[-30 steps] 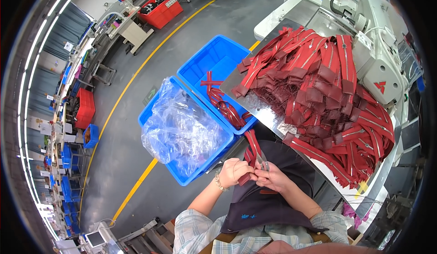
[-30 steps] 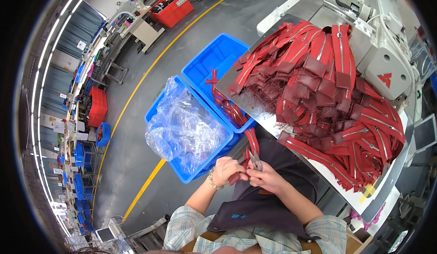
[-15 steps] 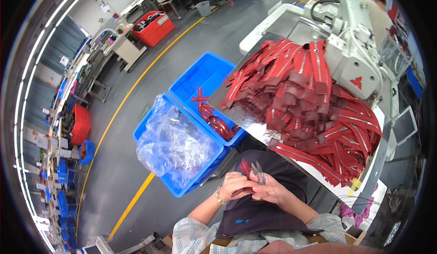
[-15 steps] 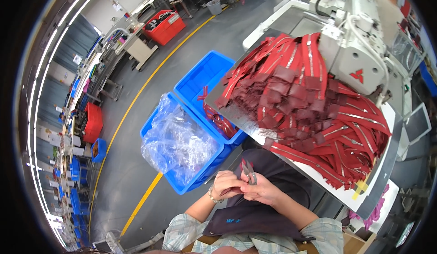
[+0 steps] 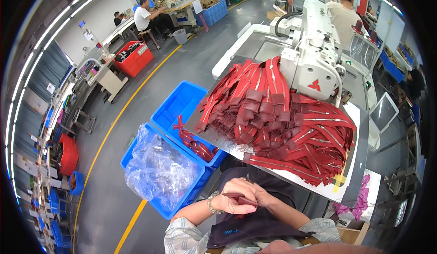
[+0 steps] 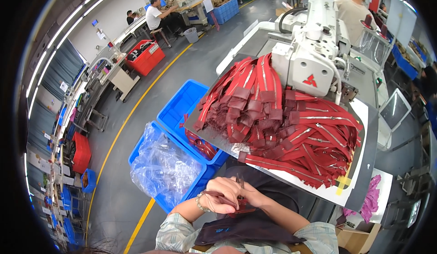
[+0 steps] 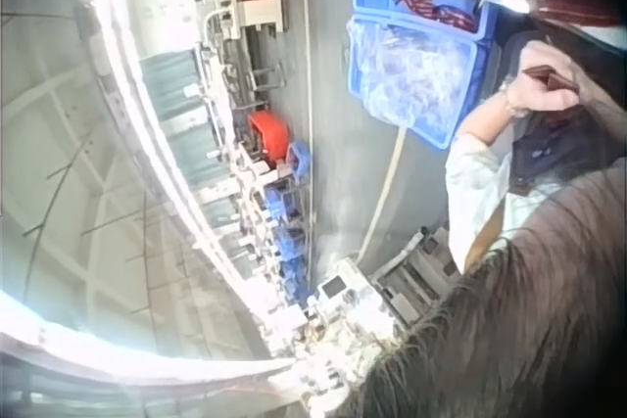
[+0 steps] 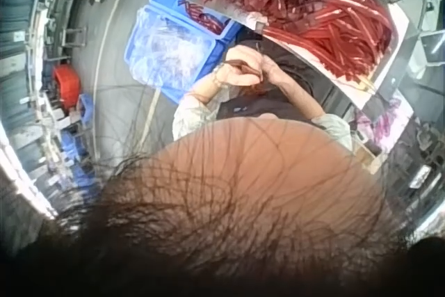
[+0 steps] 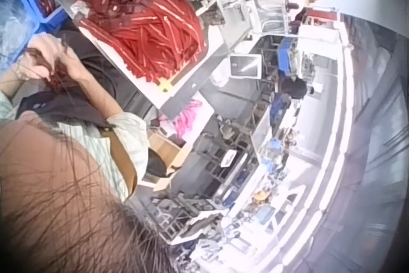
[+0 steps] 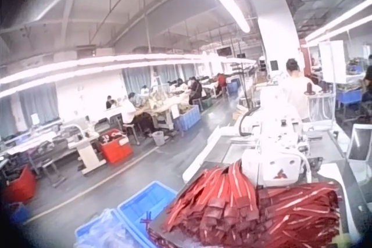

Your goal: The recorder is assembling and inspecting zipper components for leather goods at a factory workstation.

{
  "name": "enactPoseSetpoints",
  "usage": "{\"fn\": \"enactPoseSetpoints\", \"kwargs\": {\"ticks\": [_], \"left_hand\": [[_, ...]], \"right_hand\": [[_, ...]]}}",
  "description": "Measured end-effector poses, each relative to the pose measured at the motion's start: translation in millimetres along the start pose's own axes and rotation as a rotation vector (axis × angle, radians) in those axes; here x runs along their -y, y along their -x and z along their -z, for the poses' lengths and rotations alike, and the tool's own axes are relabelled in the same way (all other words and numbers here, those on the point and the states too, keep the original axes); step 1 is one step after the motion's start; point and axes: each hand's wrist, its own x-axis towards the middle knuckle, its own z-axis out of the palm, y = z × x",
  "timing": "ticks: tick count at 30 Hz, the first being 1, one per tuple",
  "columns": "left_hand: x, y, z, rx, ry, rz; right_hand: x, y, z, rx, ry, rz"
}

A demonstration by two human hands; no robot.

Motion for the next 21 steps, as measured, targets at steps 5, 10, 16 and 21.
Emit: {"fn": "enactPoseSetpoints", "kwargs": {"ticks": [5, 10, 16, 21], "left_hand": [[-3.9, -8.7, 0.6, -0.298, -0.06, -0.037], [7.5, -26.8, -11.9, -0.486, -0.049, 0.004], [38.5, -71.1, -29.3, -0.52, 0.01, -0.153], [49.5, -153.8, -27.4, -0.602, -0.32, -0.358]], "right_hand": [[40.5, 34.1, -2.0, 0.249, -0.379, -0.299], [62.2, 76.7, 14.1, 0.141, -0.374, -0.366], [173.7, 125.9, 18.2, -0.3, 0.436, -0.339], [294.4, 101.5, 0.4, -0.443, 1.395, 0.154]]}}
